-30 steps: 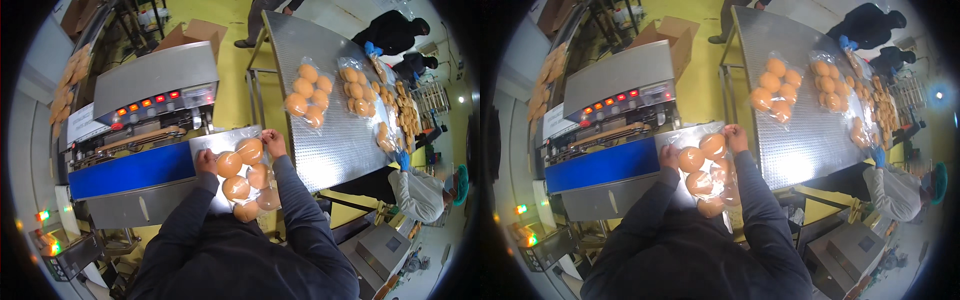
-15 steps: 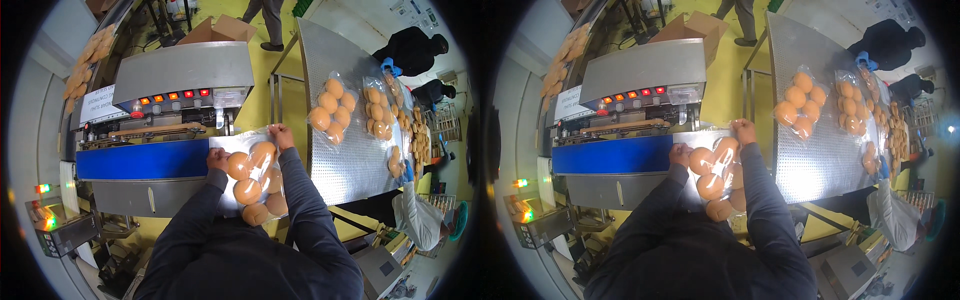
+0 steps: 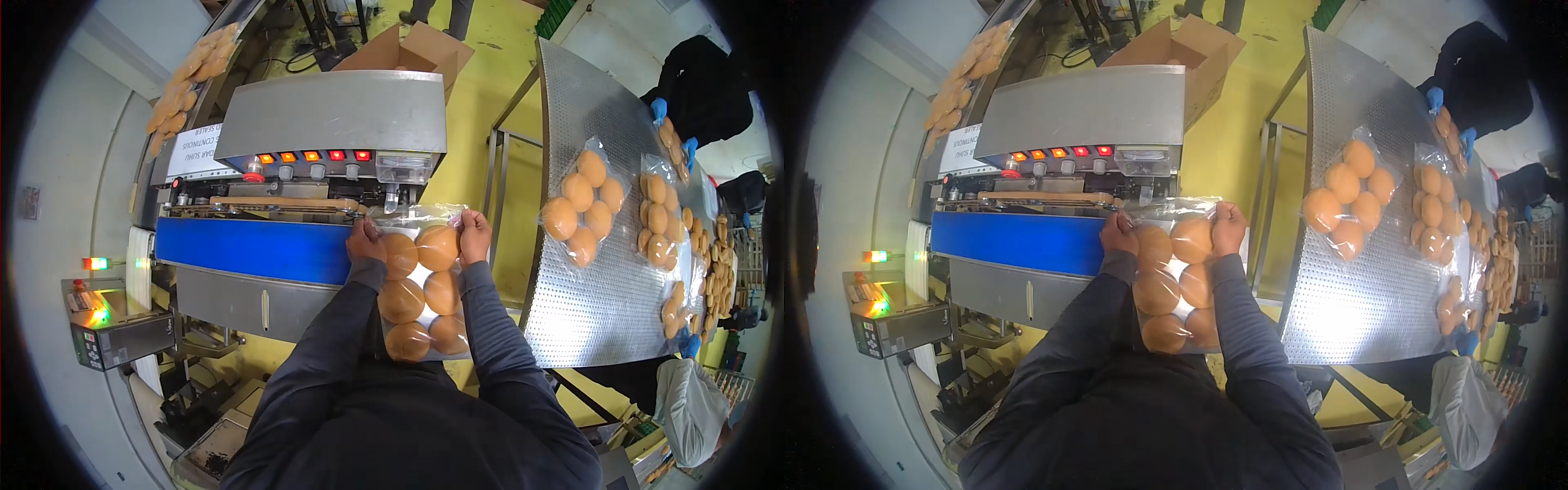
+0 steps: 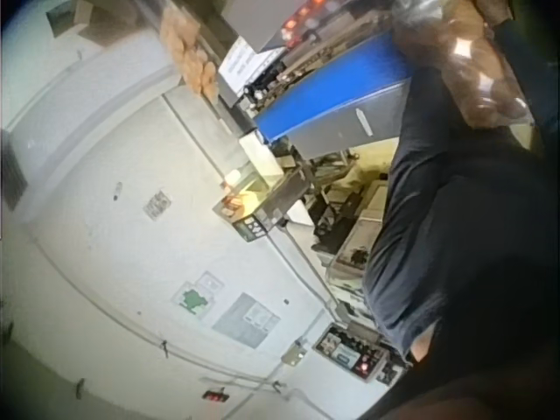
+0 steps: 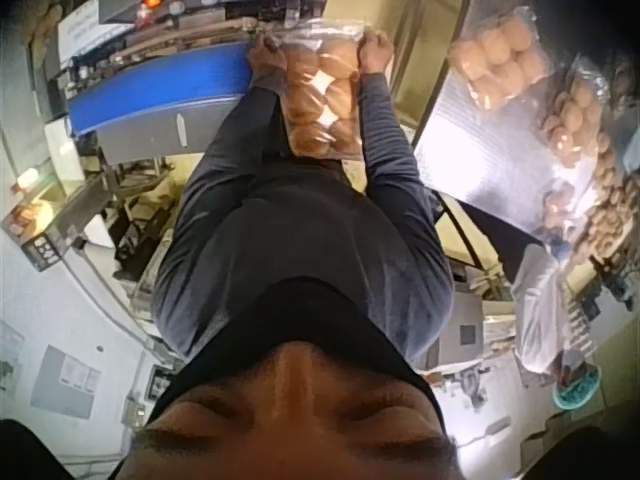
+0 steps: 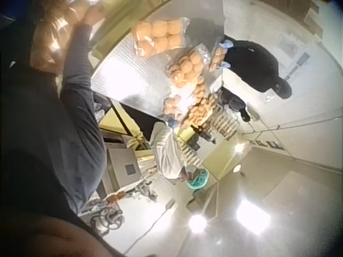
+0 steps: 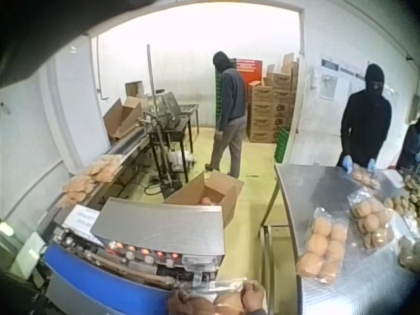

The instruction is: The person places buns into clear plastic bags and feeds them onto a conveyor belt for sealing. They then pick up the sealed packages from the end of the belt and place them onto a metal table.

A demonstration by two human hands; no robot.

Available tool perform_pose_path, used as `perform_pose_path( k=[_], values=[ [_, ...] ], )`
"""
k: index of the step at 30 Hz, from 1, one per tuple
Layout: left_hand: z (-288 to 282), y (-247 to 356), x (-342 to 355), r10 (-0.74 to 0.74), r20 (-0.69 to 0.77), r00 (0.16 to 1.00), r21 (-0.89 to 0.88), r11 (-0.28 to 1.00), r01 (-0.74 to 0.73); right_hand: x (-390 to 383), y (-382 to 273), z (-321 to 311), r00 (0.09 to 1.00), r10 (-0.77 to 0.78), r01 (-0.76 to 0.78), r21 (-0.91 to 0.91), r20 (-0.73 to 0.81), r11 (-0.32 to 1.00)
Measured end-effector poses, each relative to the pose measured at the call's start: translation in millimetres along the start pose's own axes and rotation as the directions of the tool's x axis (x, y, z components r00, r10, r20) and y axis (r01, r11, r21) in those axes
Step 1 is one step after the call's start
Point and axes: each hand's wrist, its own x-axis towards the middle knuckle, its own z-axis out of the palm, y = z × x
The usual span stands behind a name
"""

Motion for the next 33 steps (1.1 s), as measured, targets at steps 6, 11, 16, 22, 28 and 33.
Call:
perform_pose_path(
  k=[6,11,16,22,28,33],
  values=[
    [22.5,1.8,-0.4,-0.023,0.020,1.000,-0.185,0.982,0.027,21.6,8.4,-34.2,0.996,-0.066,0.061,-0.089,-0.063,0.994],
    [36.8,-3.4,8.9,-0.099,0.291,0.951,-0.507,0.827,0.242,44.3,-3.1,-44.8,0.999,0.039,-0.039,0.034,0.012,0.999],
    [42.5,7.1,14.7,-0.198,0.528,0.826,-0.719,0.413,0.558,53.4,-10.4,-45.7,0.964,0.218,-0.248,0.221,0.151,0.943],
    [56.3,-7.8,-3.9,-0.272,0.269,0.924,-0.592,0.710,0.381,47.2,-0.2,-39.1,0.993,0.099,-0.100,0.008,0.065,0.995],
    [47.9,8.6,-36.7,-0.336,0.025,0.942,-0.474,0.825,0.307,35.3,-7.0,-33.9,0.999,-0.038,0.033,-0.210,-0.017,0.977],
    [34.7,13.9,-24.4,-0.341,-0.010,0.940,-0.355,0.880,0.316,31.1,9.3,-29.0,0.983,-0.150,0.119,-0.258,-0.105,0.959]
  ],
)
